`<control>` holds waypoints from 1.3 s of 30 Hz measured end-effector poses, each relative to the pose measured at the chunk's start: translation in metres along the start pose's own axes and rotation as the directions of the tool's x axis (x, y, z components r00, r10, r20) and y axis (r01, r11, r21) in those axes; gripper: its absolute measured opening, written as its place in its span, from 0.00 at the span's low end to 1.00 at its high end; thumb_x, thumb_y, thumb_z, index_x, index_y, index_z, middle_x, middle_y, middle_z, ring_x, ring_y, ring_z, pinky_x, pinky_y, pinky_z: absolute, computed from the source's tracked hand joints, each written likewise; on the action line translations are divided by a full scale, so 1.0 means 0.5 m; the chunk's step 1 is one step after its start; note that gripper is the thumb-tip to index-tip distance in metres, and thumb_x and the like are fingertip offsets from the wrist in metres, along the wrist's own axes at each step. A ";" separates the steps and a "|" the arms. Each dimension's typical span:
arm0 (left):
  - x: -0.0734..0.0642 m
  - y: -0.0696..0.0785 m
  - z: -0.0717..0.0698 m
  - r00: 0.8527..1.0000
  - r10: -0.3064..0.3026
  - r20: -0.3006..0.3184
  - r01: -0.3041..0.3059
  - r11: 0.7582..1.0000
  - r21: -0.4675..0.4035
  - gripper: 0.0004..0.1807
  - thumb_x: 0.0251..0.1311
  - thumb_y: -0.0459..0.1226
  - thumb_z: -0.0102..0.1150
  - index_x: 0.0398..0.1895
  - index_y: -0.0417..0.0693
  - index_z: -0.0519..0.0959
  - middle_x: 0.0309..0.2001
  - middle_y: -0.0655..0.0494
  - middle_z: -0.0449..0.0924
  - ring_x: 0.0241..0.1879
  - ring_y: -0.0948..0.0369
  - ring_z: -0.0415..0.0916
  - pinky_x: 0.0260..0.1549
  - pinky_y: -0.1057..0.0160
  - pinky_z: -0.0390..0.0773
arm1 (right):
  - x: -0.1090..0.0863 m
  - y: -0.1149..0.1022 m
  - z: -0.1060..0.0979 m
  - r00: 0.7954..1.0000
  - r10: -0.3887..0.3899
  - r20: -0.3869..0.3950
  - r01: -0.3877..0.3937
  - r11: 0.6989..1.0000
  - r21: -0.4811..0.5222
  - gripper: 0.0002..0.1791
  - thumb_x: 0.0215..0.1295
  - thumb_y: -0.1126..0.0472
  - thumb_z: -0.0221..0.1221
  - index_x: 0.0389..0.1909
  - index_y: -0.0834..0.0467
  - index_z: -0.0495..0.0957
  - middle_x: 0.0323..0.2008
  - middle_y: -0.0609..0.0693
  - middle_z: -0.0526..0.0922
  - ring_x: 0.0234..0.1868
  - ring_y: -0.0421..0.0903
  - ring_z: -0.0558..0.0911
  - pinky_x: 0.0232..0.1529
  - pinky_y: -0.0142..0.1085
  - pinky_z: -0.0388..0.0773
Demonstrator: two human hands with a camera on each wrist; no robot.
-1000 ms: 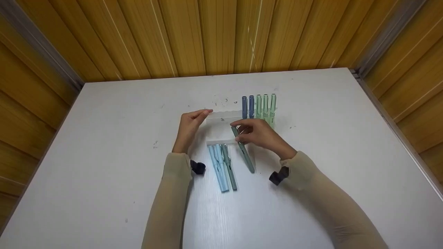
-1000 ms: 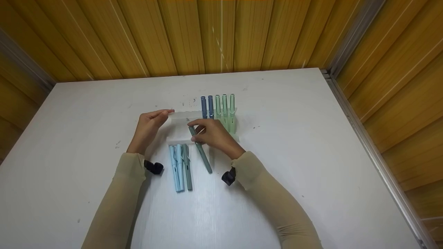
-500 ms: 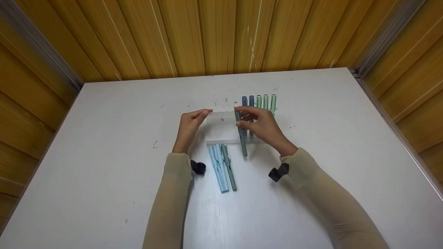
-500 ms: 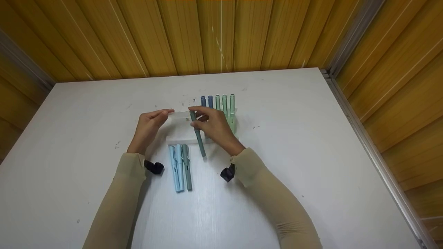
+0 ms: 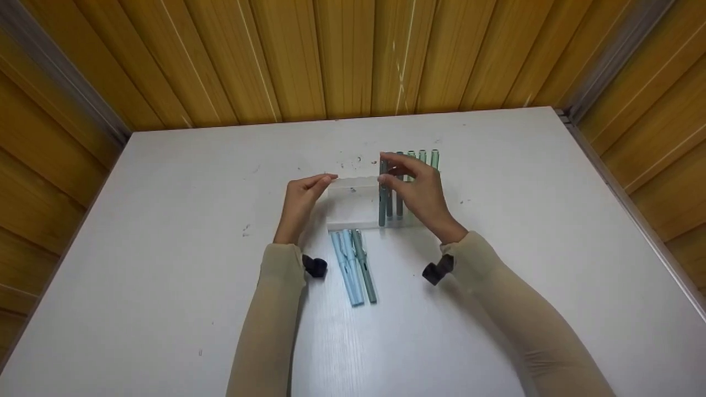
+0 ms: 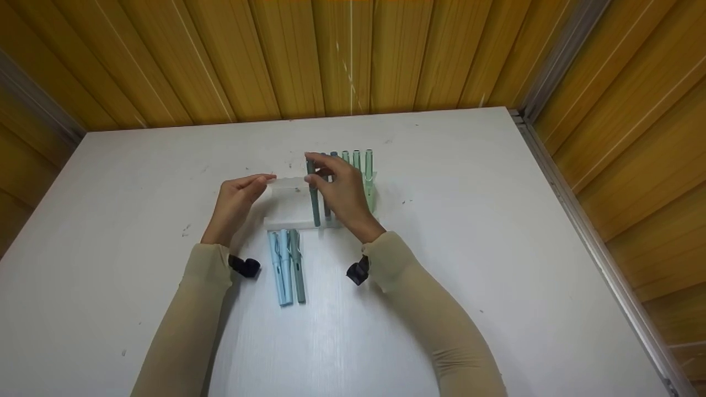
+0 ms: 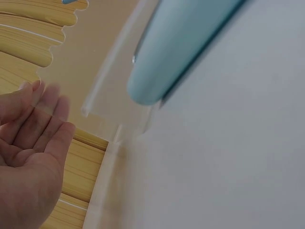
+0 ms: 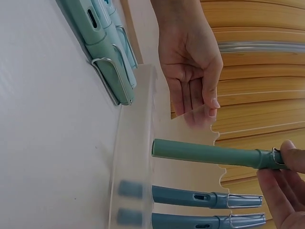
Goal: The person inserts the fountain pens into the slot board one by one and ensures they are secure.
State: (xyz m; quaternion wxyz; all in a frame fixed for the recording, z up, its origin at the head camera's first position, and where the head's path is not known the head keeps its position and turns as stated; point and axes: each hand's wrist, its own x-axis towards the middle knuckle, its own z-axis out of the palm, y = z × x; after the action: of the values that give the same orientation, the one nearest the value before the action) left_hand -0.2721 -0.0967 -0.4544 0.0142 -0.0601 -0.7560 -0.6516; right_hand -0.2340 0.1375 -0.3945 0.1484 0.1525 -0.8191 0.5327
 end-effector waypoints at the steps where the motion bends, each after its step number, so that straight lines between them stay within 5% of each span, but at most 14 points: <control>1: 0.000 0.000 0.000 1.000 0.000 0.002 0.000 1.000 0.000 0.17 0.63 0.50 0.59 0.46 0.49 0.85 0.49 0.53 0.85 0.57 0.60 0.77 0.64 0.51 0.66 | 0.001 0.002 0.001 1.000 -0.017 -0.013 0.017 1.000 0.002 0.22 0.59 0.64 0.66 0.55 0.56 0.79 0.47 0.50 0.84 0.45 0.42 0.82 0.49 0.30 0.78; 12: 0.003 0.003 0.004 0.999 -0.035 -0.007 0.035 0.999 0.005 0.17 0.64 0.48 0.59 0.46 0.49 0.85 0.50 0.54 0.84 0.57 0.59 0.77 0.64 0.52 0.67 | 0.006 0.019 0.010 0.989 -0.103 -0.106 0.106 0.994 0.018 0.21 0.58 0.63 0.66 0.55 0.57 0.79 0.47 0.52 0.83 0.45 0.44 0.83 0.46 0.37 0.81; 28: 0.003 0.006 0.005 0.999 -0.046 -0.006 0.046 0.999 -0.006 0.16 0.64 0.47 0.59 0.46 0.48 0.85 0.50 0.54 0.84 0.57 0.59 0.77 0.64 0.52 0.67 | -0.006 0.033 0.019 0.998 -0.046 -0.049 0.045 0.999 -0.024 0.21 0.60 0.62 0.64 0.56 0.55 0.79 0.47 0.51 0.83 0.46 0.43 0.82 0.46 0.31 0.81; 39: 0.003 0.002 0.004 1.000 -0.023 0.001 0.023 0.999 -0.032 0.16 0.64 0.46 0.59 0.46 0.47 0.85 0.49 0.53 0.85 0.56 0.60 0.77 0.64 0.53 0.67 | -0.002 0.041 0.020 0.996 -0.085 -0.020 0.083 0.994 -0.077 0.20 0.60 0.63 0.64 0.55 0.55 0.79 0.47 0.52 0.84 0.44 0.42 0.83 0.44 0.30 0.81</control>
State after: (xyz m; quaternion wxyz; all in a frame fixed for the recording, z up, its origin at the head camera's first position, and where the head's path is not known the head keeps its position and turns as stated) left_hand -0.2734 -0.0946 -0.4538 0.0056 -0.0520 -0.7460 -0.6639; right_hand -0.2421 0.1362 -0.4158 0.1861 0.1748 -0.8299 0.4960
